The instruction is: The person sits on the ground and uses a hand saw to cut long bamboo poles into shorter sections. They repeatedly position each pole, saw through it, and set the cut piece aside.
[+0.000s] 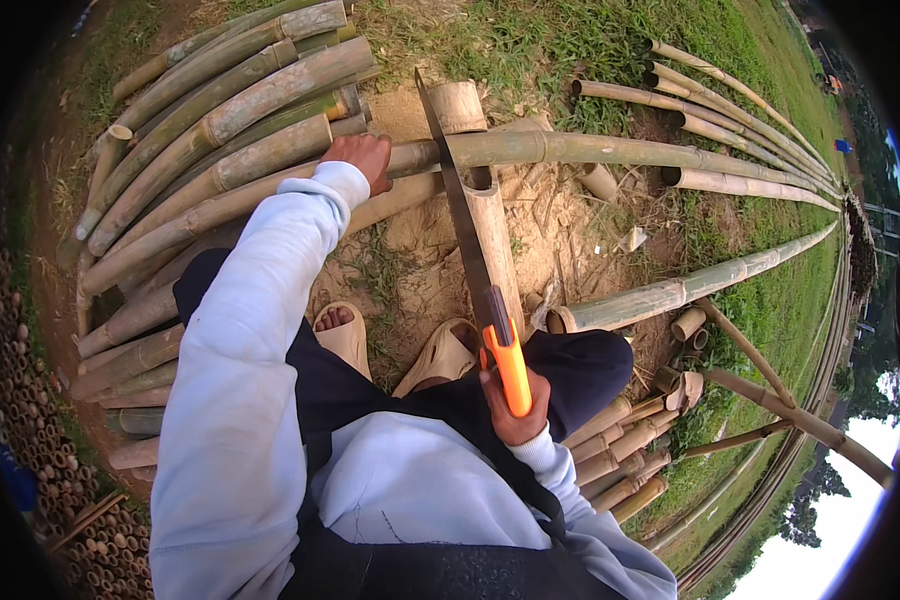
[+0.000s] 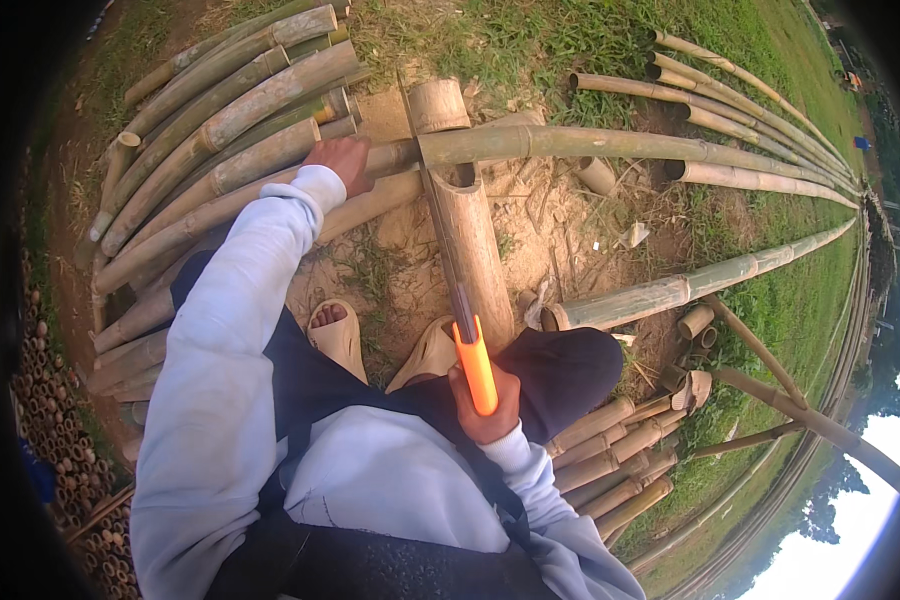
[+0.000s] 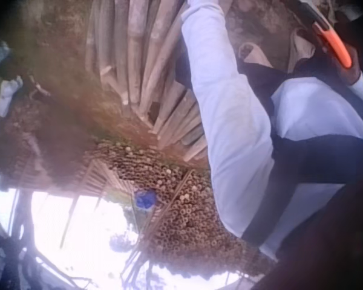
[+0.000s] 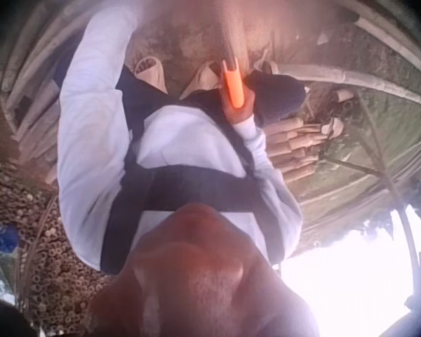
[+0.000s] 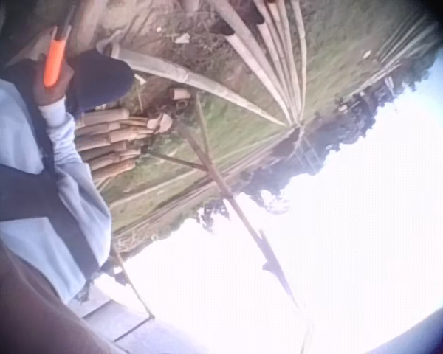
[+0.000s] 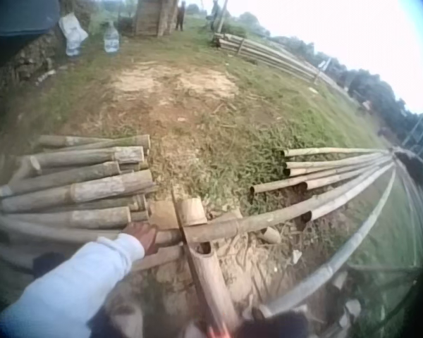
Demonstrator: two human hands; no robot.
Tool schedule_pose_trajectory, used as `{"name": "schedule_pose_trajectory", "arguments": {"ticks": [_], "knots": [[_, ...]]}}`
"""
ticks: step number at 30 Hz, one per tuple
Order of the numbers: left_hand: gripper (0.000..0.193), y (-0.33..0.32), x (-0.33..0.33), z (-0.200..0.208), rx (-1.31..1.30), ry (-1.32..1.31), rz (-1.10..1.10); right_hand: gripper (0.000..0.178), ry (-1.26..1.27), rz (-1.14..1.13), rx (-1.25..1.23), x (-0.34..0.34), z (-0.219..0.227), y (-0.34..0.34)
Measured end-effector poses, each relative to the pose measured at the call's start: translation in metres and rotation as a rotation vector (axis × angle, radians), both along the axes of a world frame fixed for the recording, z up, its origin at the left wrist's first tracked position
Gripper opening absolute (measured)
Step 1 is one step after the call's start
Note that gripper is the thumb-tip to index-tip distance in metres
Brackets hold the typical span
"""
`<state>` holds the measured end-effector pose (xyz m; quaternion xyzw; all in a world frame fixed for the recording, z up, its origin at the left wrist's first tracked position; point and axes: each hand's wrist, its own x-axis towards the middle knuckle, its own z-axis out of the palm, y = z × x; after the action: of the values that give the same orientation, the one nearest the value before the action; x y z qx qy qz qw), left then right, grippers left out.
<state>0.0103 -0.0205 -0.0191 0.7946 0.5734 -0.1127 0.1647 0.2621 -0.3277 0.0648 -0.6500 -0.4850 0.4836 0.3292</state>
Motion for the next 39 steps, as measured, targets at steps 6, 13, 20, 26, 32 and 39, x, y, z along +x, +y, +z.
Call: {"name": "schedule_pose_trajectory", "arguments": {"ticks": [6,13,20,26,32,39], "knots": [[0.041,0.002,0.003,-0.005,-0.005,-0.028,-0.011,0.013,-0.048,0.005,0.121,-0.012,-0.019,0.081],[0.042,0.005,-0.005,-0.005,-0.015,-0.017,-0.008,0.018,0.062,-0.035,0.186,-0.032,-0.023,0.106],[0.038,-0.001,0.0,-0.004,0.019,-0.039,0.019,0.025,-0.086,0.017,0.156,0.0,0.013,0.001],[0.037,0.005,0.01,0.006,0.001,-0.01,-0.023,0.014,0.039,0.005,0.223,-0.031,-0.054,0.145],[0.043,-0.002,-0.002,-0.003,0.035,-0.025,0.014,0.031,-0.072,0.03,0.117,0.006,0.006,-0.016],[0.05,-0.007,0.013,0.006,0.02,-0.015,0.034,0.015,0.027,-0.059,0.293,-0.029,-0.054,0.122]]}}
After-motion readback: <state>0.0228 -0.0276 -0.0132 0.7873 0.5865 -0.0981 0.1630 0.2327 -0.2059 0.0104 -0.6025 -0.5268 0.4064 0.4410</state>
